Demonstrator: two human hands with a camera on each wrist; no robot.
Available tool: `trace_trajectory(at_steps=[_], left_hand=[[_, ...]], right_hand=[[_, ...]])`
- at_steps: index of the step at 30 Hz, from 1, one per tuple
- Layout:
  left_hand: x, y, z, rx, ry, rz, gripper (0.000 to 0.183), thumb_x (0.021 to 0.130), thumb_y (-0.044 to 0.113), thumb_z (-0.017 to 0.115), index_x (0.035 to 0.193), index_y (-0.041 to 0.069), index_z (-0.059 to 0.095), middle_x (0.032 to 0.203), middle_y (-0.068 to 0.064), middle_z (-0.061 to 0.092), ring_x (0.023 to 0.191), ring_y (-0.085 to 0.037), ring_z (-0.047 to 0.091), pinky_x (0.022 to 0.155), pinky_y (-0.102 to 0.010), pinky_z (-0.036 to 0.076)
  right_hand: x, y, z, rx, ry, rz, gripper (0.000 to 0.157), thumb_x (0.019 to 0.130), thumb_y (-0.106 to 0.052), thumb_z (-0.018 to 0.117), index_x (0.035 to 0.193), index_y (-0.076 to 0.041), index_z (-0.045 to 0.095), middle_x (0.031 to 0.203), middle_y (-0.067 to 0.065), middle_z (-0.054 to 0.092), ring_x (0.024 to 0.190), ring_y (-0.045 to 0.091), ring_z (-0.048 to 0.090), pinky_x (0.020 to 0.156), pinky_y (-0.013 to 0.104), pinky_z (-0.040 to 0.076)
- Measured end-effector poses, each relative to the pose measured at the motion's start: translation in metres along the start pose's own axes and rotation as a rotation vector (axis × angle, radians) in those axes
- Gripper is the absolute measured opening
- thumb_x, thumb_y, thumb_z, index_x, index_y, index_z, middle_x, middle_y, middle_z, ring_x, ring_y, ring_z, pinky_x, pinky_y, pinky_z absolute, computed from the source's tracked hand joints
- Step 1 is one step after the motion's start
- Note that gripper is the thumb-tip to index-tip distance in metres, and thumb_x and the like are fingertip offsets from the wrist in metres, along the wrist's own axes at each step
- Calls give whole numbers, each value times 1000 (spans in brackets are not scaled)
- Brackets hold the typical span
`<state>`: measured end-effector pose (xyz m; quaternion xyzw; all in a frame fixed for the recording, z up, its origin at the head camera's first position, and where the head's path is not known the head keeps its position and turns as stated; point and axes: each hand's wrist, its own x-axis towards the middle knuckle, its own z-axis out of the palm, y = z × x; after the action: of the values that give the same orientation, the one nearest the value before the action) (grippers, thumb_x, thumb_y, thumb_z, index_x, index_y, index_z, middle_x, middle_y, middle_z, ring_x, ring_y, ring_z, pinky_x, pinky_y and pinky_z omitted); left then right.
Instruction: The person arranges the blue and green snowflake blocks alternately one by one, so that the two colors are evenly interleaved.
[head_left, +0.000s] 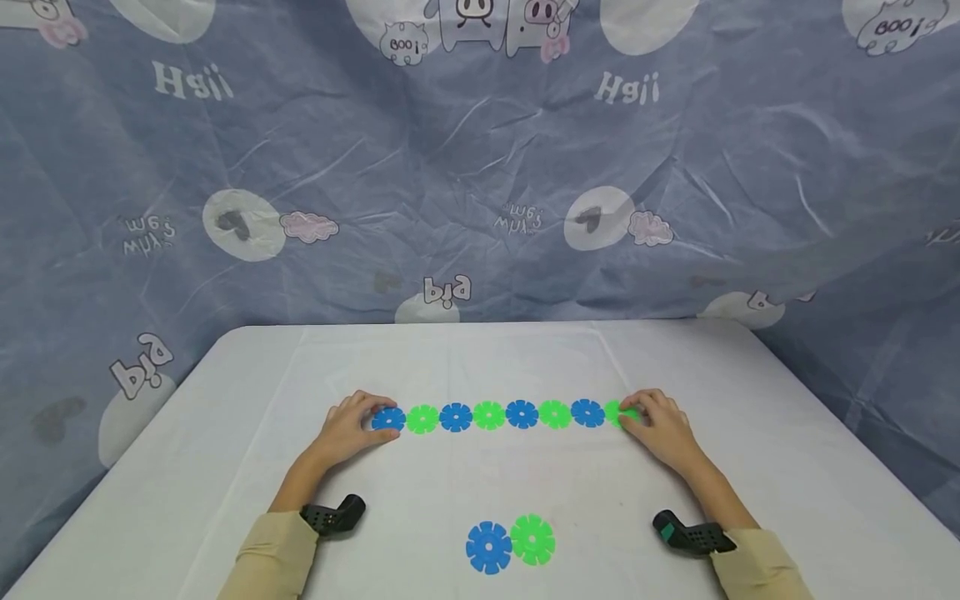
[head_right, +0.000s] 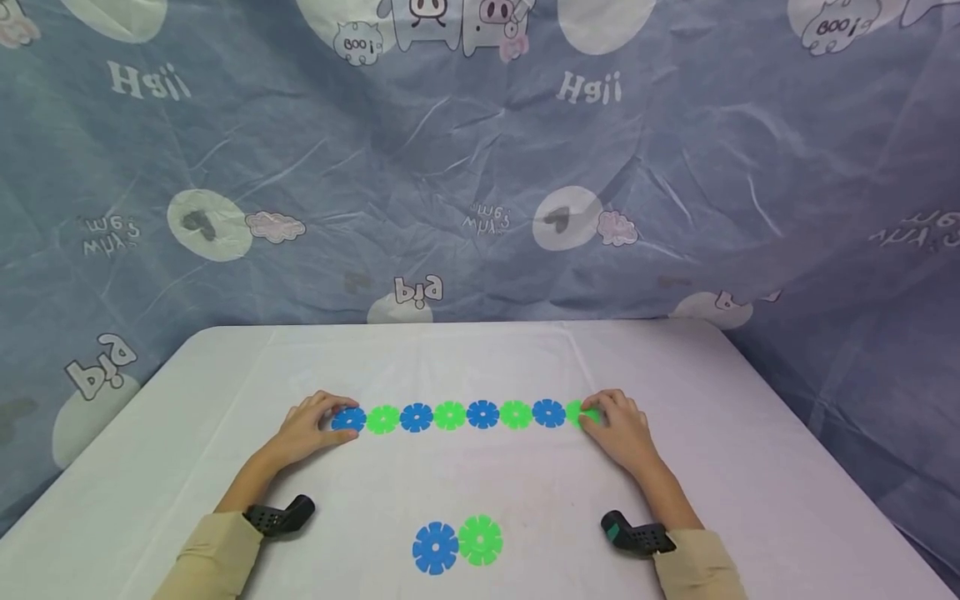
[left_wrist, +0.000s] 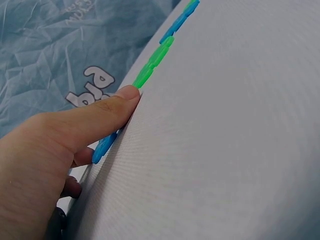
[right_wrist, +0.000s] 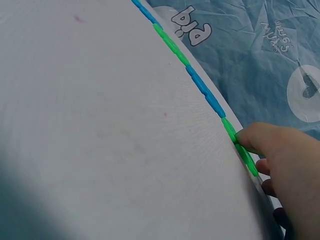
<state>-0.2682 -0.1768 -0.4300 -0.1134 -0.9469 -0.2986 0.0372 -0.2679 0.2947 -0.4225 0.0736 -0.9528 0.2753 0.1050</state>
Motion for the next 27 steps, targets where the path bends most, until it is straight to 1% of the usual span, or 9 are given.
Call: trace_trajectory(at_steps=[5, 9, 15, 18, 21, 25, 27], left_hand=[[0, 0, 0, -3, 5, 1, 50, 73, 48, 69, 114, 21, 60, 103, -2, 52, 97, -19, 44, 77, -35, 26], [0, 1, -1, -6, 1, -2, 50, 72, 47, 70, 114, 21, 60, 103, -2, 52, 97, -19, 44, 77, -35, 26], [2, 1, -1, 2, 1, 6, 50, 73, 47, 69, 114, 21, 60, 103, -3, 52, 97, -19, 44, 76, -34, 25], [2, 1, -1, -4, -2, 1, 49, 73, 47, 70, 114, 21, 60, 103, -2, 52, 98, -20, 44, 77, -34, 26], [0, 1, -1, 0, -4, 3, 49, 73, 47, 70, 114, 20, 60, 103, -3, 52, 97, -20, 44, 78, -35, 26], [-1, 1, -1, -4, -2, -2, 49, 73, 46, 70, 114, 21, 60, 103, -3, 52, 96, -19, 44, 78, -35, 26], [-1, 1, -1, -5, -2, -1, 49, 73, 47, 69, 114, 21, 60, 104, -3, 52, 95, -19, 43, 77, -35, 26]], right_hand=[[0, 0, 1, 11, -6, 17, 27, 87, -32, 57, 102, -9, 59, 122, 21, 46, 99, 32, 42, 82, 50, 25], [0, 0, 0, 26, -13, 26, 29, 88, -33, 55, 102, -8, 58, 122, 21, 45, 99, 32, 42, 82, 50, 24], [1, -5, -7, 111, -16, 60, 33, 90, -33, 52, 109, -5, 54, 124, 22, 40, 100, 30, 41, 81, 49, 25], [2, -12, -9, 141, -18, 58, 33, 91, -32, 52, 112, -6, 54, 126, 20, 40, 101, 29, 40, 80, 46, 27], [3, -25, -10, 166, -44, 19, 31, 90, -30, 54, 112, -8, 54, 125, 17, 42, 101, 27, 41, 78, 42, 30], [1, -49, -10, 227, -101, -76, 27, 89, -24, 57, 111, -8, 54, 118, 13, 44, 94, 21, 41, 72, 33, 36], [-2, -62, -9, 270, -140, -133, 25, 88, -20, 58, 109, -6, 54, 112, 13, 46, 89, 18, 42, 67, 28, 38]])
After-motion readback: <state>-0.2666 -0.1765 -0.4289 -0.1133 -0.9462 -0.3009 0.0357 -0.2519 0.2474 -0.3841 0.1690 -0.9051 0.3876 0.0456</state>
